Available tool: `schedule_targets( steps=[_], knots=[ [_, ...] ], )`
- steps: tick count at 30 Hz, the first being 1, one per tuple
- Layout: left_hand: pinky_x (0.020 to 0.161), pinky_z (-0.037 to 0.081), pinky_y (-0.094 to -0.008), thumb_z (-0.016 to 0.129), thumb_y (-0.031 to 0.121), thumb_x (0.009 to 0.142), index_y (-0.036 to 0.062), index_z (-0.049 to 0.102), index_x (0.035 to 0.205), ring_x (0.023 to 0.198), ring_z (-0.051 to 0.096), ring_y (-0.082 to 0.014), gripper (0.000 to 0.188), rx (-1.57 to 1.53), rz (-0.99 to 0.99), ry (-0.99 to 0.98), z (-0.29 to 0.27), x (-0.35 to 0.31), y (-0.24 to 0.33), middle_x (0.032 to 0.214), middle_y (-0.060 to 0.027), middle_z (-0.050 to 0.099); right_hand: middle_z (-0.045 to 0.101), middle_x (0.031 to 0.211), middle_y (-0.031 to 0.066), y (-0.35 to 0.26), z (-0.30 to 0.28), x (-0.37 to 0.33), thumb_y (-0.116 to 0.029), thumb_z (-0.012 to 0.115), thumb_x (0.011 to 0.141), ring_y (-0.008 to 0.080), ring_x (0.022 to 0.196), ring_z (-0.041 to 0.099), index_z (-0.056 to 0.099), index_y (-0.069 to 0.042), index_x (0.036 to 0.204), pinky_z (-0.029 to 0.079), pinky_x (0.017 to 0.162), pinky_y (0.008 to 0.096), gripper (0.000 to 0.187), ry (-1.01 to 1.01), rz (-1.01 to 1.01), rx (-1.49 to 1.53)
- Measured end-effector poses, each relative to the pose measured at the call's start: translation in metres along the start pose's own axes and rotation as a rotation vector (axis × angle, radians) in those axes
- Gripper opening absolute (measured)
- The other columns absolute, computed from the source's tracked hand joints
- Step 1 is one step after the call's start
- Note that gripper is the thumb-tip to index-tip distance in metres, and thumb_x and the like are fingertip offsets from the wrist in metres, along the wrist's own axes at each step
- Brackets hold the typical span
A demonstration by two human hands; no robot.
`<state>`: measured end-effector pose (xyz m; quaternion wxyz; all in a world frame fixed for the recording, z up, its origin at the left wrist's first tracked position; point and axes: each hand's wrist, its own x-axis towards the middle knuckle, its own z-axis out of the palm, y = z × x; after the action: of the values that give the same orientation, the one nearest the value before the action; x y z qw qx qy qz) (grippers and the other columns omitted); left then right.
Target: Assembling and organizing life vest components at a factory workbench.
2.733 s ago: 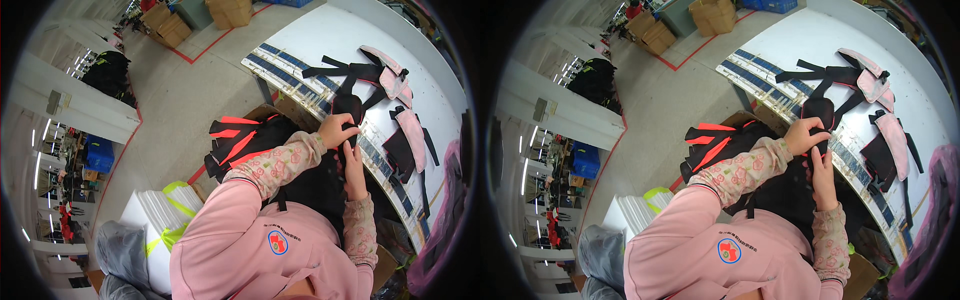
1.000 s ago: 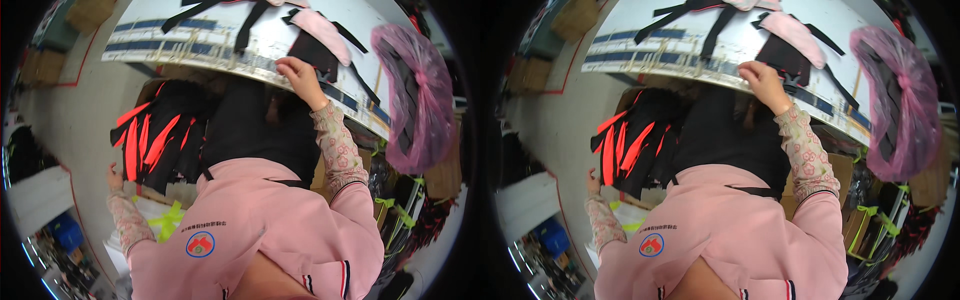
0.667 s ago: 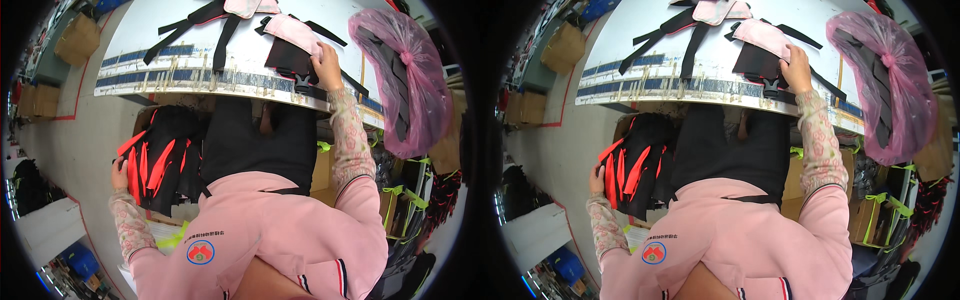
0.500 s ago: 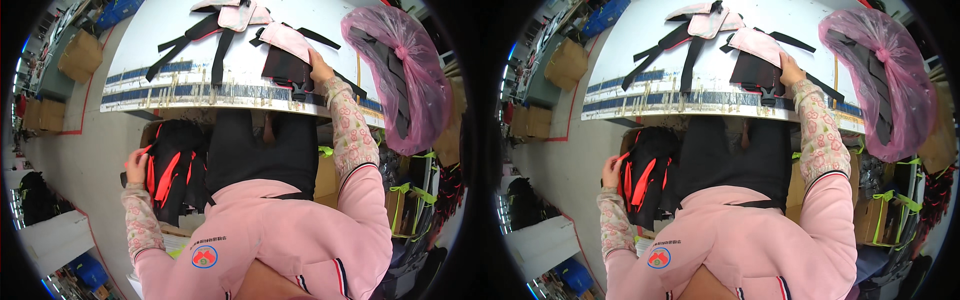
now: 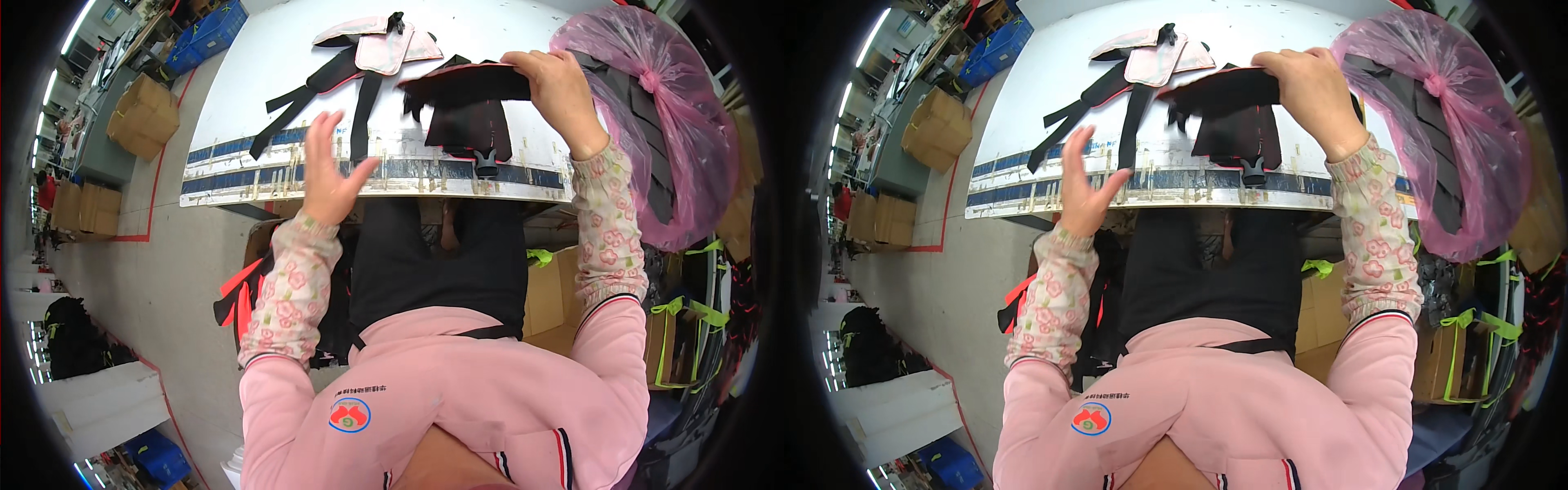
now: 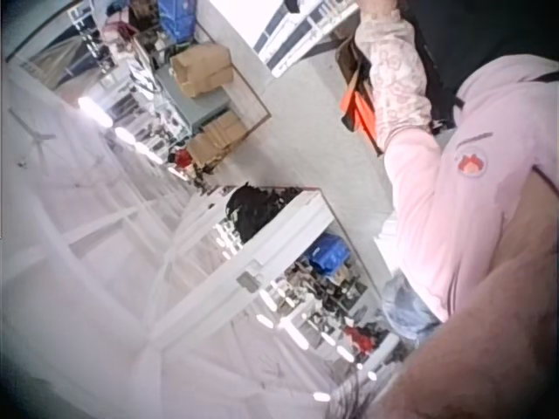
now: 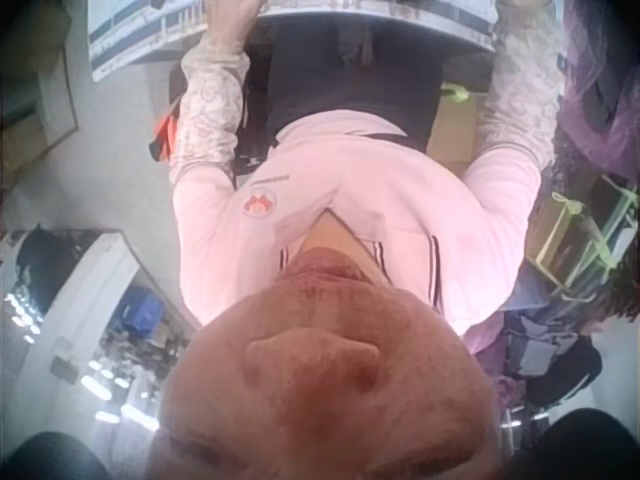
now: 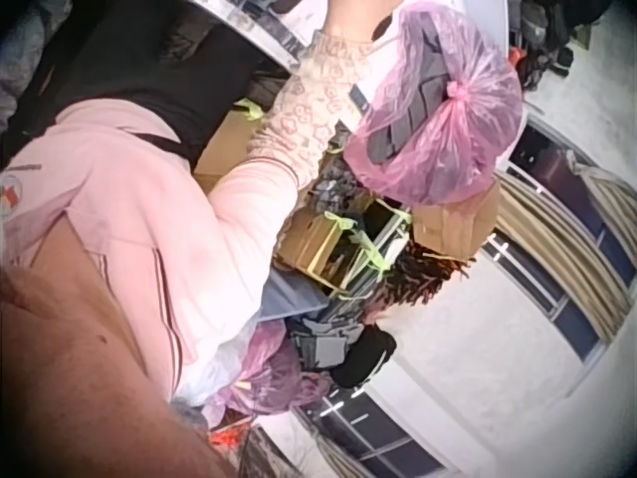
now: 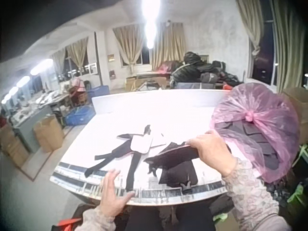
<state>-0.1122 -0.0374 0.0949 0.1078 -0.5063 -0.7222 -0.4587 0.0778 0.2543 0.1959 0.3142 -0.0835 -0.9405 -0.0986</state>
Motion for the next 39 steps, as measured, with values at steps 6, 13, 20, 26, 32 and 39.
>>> schedule_targets(
  steps=[6,13,20,26,32,39],
  knots=[
    [0.093,0.047,-0.0366,0.076,0.029,0.082,0.0058,0.042,0.138,0.116,0.056,-0.0287,0.07,-0.544,-0.323,-0.632,0.077,0.008,-0.024,0.133,-0.0187,0.051,0.068,0.09,0.0026,-0.048,0.01,0.024,-0.004,0.058,0.08,0.0215,0.092,0.063,0.066,-0.013,0.099,0.042,0.093,0.0417,0.023,0.006,-0.221,0.08],
    [0.092,0.045,-0.0389,0.067,0.011,0.082,0.0039,0.058,0.117,0.109,0.055,-0.0304,0.037,-0.14,-0.483,0.082,0.109,-0.052,-0.047,0.118,-0.0163,0.057,0.058,0.118,0.0123,-0.108,0.105,-0.068,-0.007,0.073,0.072,0.0336,0.112,0.054,0.057,-0.01,0.121,0.045,0.096,0.0421,0.052,-0.222,0.07,0.526],
    [0.104,0.039,-0.0455,0.077,0.027,0.075,0.006,0.061,0.116,0.122,0.047,-0.039,0.049,0.101,-0.006,-0.282,0.076,-0.085,-0.044,0.127,-0.0198,0.052,0.048,0.135,0.0188,-0.16,0.129,-0.121,-0.012,0.075,0.073,0.0381,0.123,0.048,0.054,-0.007,0.127,0.037,0.106,0.0454,0.059,-0.295,0.092,0.604],
    [0.105,0.038,-0.0474,0.081,0.031,0.069,0.0085,0.062,0.115,0.121,0.046,-0.0416,0.055,0.037,0.038,-0.328,0.071,-0.075,-0.036,0.126,-0.0213,0.049,0.063,0.12,0.0196,-0.151,0.142,-0.111,-0.006,0.065,0.082,0.0379,0.104,0.062,0.066,-0.003,0.1,0.048,0.091,0.0443,0.018,-0.252,0.185,0.715],
    [0.09,0.046,-0.0422,0.07,0.017,0.08,0.0062,0.065,0.095,0.1,0.057,-0.035,0.019,-0.066,-0.049,-0.059,0.099,-0.086,-0.059,0.101,-0.0139,0.061,0.059,0.11,0.018,-0.178,0.147,-0.102,-0.008,0.062,0.091,0.0349,0.108,0.057,0.06,0.003,0.097,0.044,0.094,0.0393,0.013,-0.003,0.339,0.674],
    [0.09,0.045,-0.0431,0.07,0.01,0.076,0.0072,0.063,0.097,0.099,0.056,-0.0341,0.023,-0.047,-0.053,0.003,0.087,-0.073,-0.034,0.098,-0.0116,0.061,0.059,0.099,0.0107,-0.166,0.158,-0.099,-0.01,0.07,0.085,0.0241,0.094,0.058,0.064,-0.001,0.096,0.046,0.084,0.0343,0.015,-0.003,0.632,0.802]
  ],
)
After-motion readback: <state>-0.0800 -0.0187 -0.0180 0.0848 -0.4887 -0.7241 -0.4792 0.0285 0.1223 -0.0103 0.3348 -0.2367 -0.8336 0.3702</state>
